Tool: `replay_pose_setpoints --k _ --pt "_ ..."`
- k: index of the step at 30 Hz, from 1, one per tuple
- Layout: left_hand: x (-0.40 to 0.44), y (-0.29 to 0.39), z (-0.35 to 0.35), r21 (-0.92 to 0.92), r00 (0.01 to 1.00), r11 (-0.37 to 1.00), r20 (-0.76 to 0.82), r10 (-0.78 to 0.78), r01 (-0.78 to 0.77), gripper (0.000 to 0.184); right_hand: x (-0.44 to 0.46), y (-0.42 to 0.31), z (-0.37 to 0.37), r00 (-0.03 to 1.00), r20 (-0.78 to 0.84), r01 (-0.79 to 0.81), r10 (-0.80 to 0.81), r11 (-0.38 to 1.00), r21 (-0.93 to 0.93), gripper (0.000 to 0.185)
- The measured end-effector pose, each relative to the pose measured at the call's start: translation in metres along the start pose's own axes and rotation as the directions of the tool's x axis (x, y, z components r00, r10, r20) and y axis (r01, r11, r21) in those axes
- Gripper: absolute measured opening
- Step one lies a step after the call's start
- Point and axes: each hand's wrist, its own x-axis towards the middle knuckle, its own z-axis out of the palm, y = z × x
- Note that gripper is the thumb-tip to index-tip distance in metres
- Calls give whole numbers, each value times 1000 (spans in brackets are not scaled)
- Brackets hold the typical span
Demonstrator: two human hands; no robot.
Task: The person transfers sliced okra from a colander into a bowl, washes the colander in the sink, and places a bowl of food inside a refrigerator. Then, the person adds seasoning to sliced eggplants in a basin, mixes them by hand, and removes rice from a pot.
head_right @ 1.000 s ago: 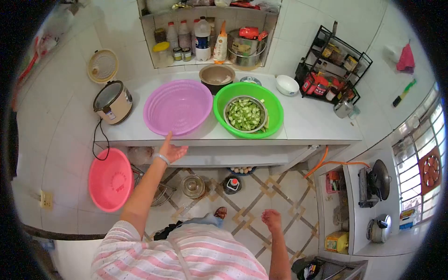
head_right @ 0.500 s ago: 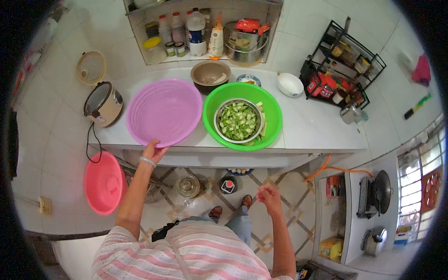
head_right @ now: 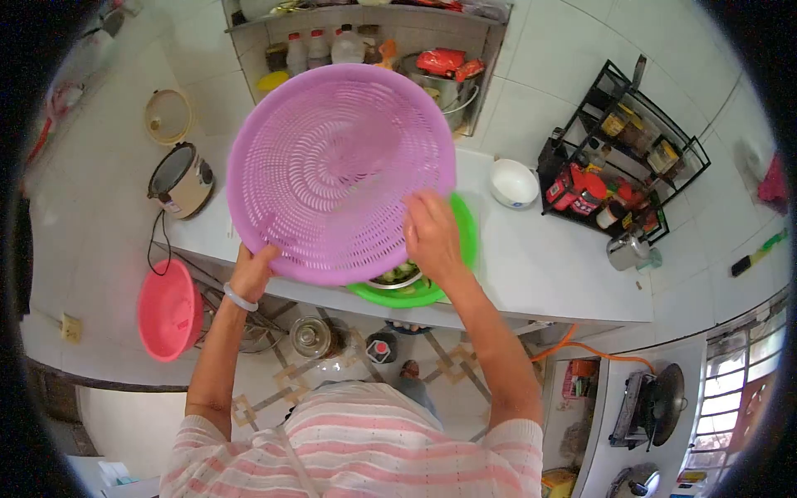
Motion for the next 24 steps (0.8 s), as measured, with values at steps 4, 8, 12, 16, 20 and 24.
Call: replay_pose_setpoints --k 4,8,12,16,20,24 --pt "-11 -1 66 71 997 994 31 78 -80 29 -7 59 -2 977 184 129 -107 985 -114 28" --pt "9 -9 99 187 966 948 34 255 -257 16 -37 88 -2 943 279 212 -179 973 -91 31" --pt "20 -15 99 374 916 857 -43 399 -356 12 -75 85 -13 928 360 64 -98 992 106 23" --pt "33 -5 87 214 848 916 -351 396 -339 17 -110 109 -20 823 544 -235 161 970 68 25" --pt "44 -2 32 -156 888 965 -443 124 -212 25 -95 123 2 780 470 -518 413 847 117 29" --pt "59 -38 -44 -445 898 878 -439 -43 -175 29 -88 123 45 309 747 -950 588 222 217 33"
